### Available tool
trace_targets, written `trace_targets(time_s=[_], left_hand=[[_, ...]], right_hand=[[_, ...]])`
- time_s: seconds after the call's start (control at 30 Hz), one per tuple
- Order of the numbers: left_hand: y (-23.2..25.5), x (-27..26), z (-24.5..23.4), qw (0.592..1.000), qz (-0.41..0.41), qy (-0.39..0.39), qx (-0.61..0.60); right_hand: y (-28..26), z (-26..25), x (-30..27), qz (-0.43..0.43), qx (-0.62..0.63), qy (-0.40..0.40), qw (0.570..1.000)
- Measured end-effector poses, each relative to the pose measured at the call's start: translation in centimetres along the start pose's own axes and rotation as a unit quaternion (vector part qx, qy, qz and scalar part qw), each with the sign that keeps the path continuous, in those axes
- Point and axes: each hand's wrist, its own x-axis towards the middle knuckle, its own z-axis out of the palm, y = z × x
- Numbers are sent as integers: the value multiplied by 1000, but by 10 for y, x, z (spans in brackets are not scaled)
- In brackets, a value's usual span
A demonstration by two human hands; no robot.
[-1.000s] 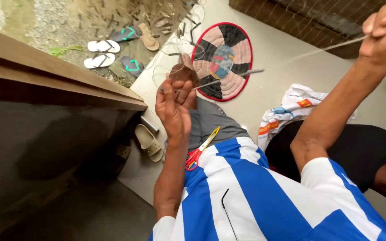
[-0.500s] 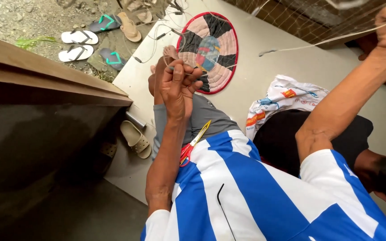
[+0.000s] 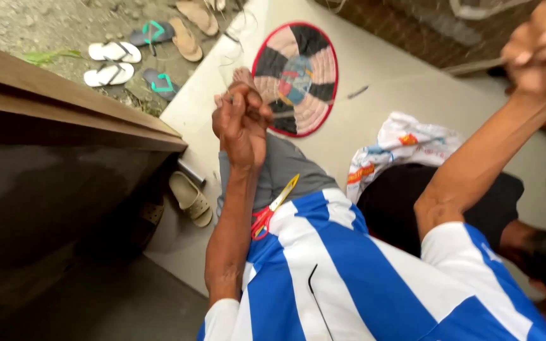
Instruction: Repairing or constructing a fishing net using a plastic netting needle and scissors.
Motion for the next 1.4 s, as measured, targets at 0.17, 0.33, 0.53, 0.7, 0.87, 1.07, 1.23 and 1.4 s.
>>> trace_targets(time_s=[0.17, 0.33, 0.53, 0.7, 0.87, 1.07, 1.23, 1.4], left_hand=[[-22, -13, -6, 998, -27, -54, 6], [-65, -30, 5, 984, -101, -146, -12], [-61, -47, 45, 964, -11, -225, 139], [-45, -62, 49, 959, 9, -235, 159], [-25, -82, 39, 958, -27, -222, 180], [0, -94, 29, 955, -2, -179, 237], [6, -94, 27, 958, 3, -182, 220], [30, -112, 25, 954, -9, -156, 255]], right_hand=[[18, -16, -7, -48, 86, -24, 995], [29, -73, -17, -101, 275, 55, 954], [32, -74, -7, -129, 336, 30, 932], [86, -61, -17, -144, 437, 24, 888], [188, 16, 17, -189, 401, 93, 892], [229, 118, 63, -67, 614, 16, 787], [216, 227, 96, 25, 603, 50, 796], [189, 320, 79, 199, 356, -106, 907]])
